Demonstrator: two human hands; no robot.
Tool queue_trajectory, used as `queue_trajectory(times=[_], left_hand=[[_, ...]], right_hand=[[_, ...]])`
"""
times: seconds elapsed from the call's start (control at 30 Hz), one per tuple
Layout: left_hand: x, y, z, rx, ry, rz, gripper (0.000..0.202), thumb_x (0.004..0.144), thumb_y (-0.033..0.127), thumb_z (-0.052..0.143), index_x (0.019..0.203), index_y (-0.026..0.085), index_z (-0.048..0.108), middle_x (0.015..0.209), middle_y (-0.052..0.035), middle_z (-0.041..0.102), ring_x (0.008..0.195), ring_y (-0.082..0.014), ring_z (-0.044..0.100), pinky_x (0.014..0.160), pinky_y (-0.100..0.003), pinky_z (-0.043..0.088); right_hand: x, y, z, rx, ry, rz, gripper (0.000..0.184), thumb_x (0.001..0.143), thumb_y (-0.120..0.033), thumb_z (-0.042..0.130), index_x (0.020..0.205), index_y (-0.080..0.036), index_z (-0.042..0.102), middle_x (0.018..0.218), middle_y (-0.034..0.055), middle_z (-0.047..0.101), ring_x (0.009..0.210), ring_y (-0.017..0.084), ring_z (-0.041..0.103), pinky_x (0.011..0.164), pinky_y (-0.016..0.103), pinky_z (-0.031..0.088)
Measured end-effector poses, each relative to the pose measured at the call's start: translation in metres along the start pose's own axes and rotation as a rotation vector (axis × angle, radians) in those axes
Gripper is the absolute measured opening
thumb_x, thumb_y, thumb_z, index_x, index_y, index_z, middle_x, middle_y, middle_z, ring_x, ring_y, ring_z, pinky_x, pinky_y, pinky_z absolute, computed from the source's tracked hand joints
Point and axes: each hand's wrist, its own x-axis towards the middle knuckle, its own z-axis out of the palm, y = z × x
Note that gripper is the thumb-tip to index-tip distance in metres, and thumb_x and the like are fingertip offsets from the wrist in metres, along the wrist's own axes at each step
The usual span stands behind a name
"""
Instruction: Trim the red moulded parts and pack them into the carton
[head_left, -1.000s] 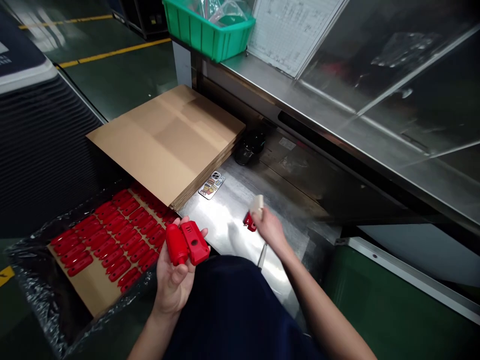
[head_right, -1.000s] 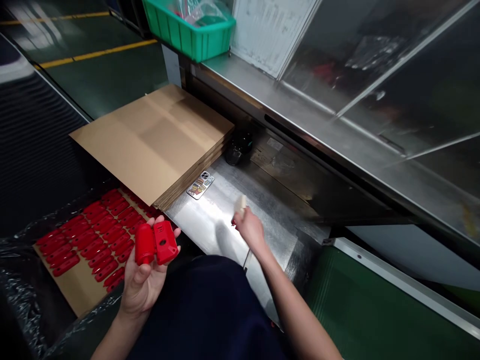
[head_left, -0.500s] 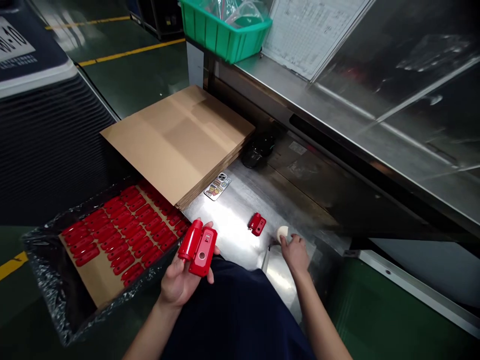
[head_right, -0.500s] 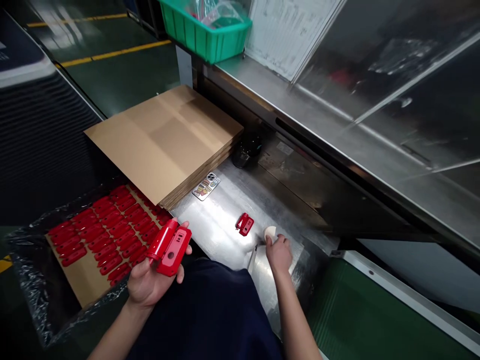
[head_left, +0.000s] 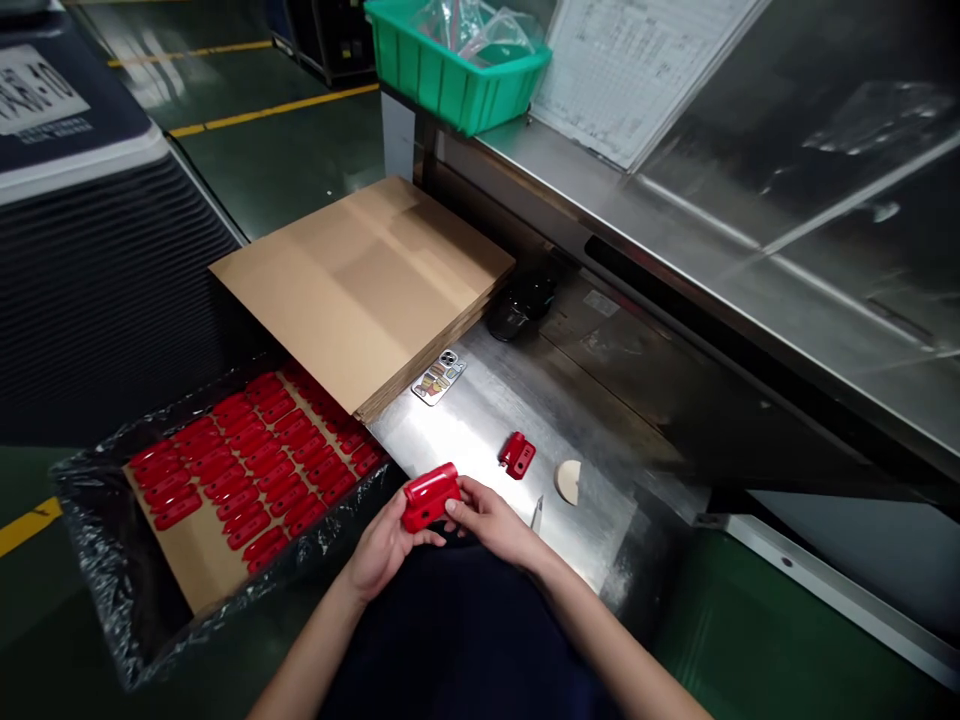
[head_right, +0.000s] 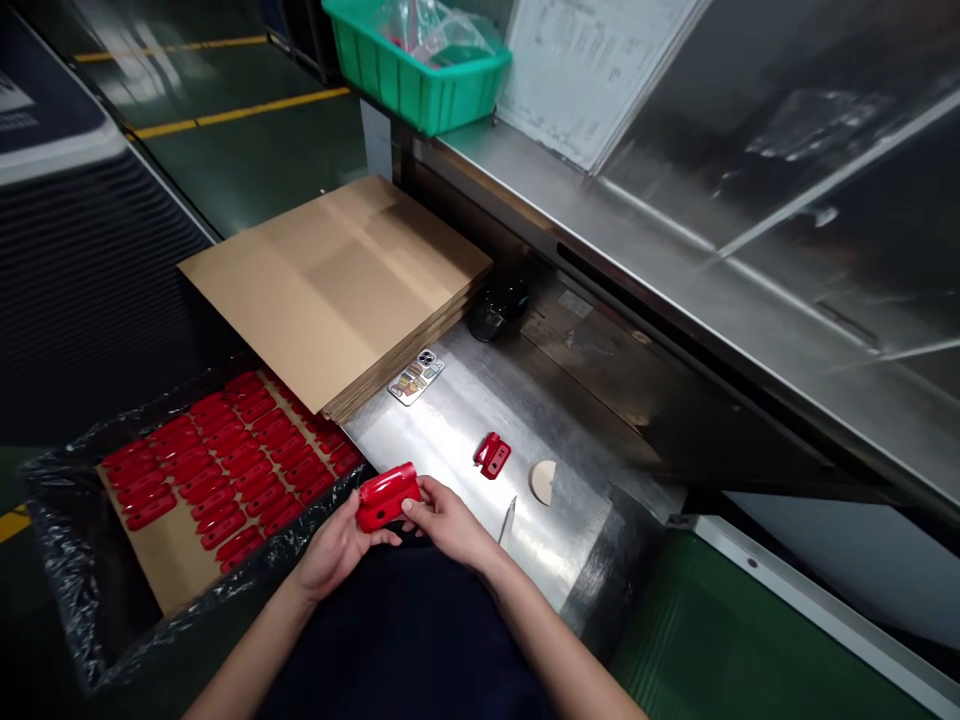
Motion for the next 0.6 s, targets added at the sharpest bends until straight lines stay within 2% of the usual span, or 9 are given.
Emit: queue_trajectory(times=[0.13,0.23,0.3,0.4,0.5,0.6], left_hand=[[0.0,-0.01,-0.01,0.128,0.132,-0.002,0.057,0.1,0.064,0.052,0.132,0.018,0.065,0.13,-0.0172,0.075,0.102,-0.0279,0.077,0.083,-0.041,0.061],[0.008,-0.02,-0.024,0.225,0.172,-0.016,0.061,0.087,0.06,0.076,0.129,0.017,0.067,0.122,-0.0153,0.078,0.1,-0.0264,0.077,0.091,-0.039,0.057],[0.018,-0.026,-0.034,0.255,0.188,-0.032,0.063,0.074,0.05,0.091,0.123,0.015,0.071,0.119,-0.0149,0.079,0.106,-0.0277,0.075,0.094,-0.037,0.054],[0.037,-0.035,-0.047,0.262,0.235,-0.068,0.065,0.068,0.051,0.094,0.118,0.015,0.073,0.12,-0.0158,0.079,0.113,-0.0314,0.074,0.094,-0.039,0.054],[0.058,-0.042,-0.058,0.241,0.287,-0.098,0.073,0.059,0.053,0.097,0.117,0.016,0.072,0.12,-0.0173,0.079,0.116,-0.0358,0.073,0.099,-0.045,0.054],[0.078,-0.049,-0.067,0.22,0.331,-0.107,0.08,0.049,0.05,0.102,0.115,0.016,0.072,0.119,-0.0185,0.079,0.121,-0.0387,0.071,0.107,-0.05,0.051]], right_hand=[[0.007,0.02,0.001,0.011,0.032,0.011,0.063,0.084,-0.069,0.074,0.118,-0.017,0.063,0.1,0.0047,0.074,0.078,0.015,0.065,0.071,0.028,0.046],[0.014,0.034,-0.003,-0.037,0.056,0.055,0.059,0.085,-0.068,0.072,0.112,-0.016,0.065,0.094,0.0043,0.074,0.076,0.015,0.064,0.073,0.029,0.048],[0.018,0.046,-0.01,-0.21,0.07,0.099,0.055,0.091,-0.068,0.061,0.112,-0.017,0.064,0.096,0.0048,0.074,0.078,0.017,0.066,0.074,0.03,0.05],[0.017,0.063,-0.023,-0.574,0.152,0.164,0.044,0.101,-0.057,0.047,0.114,-0.019,0.063,0.104,0.0066,0.075,0.086,0.02,0.07,0.08,0.032,0.05],[0.005,0.077,-0.037,-0.784,0.278,0.211,0.028,0.101,-0.039,0.05,0.11,-0.017,0.065,0.11,0.0128,0.074,0.098,0.028,0.069,0.087,0.038,0.045],[-0.01,0.09,-0.047,-0.891,0.319,0.265,0.022,0.1,-0.03,0.05,0.103,-0.016,0.067,0.104,0.0153,0.075,0.099,0.031,0.069,0.083,0.037,0.042]])
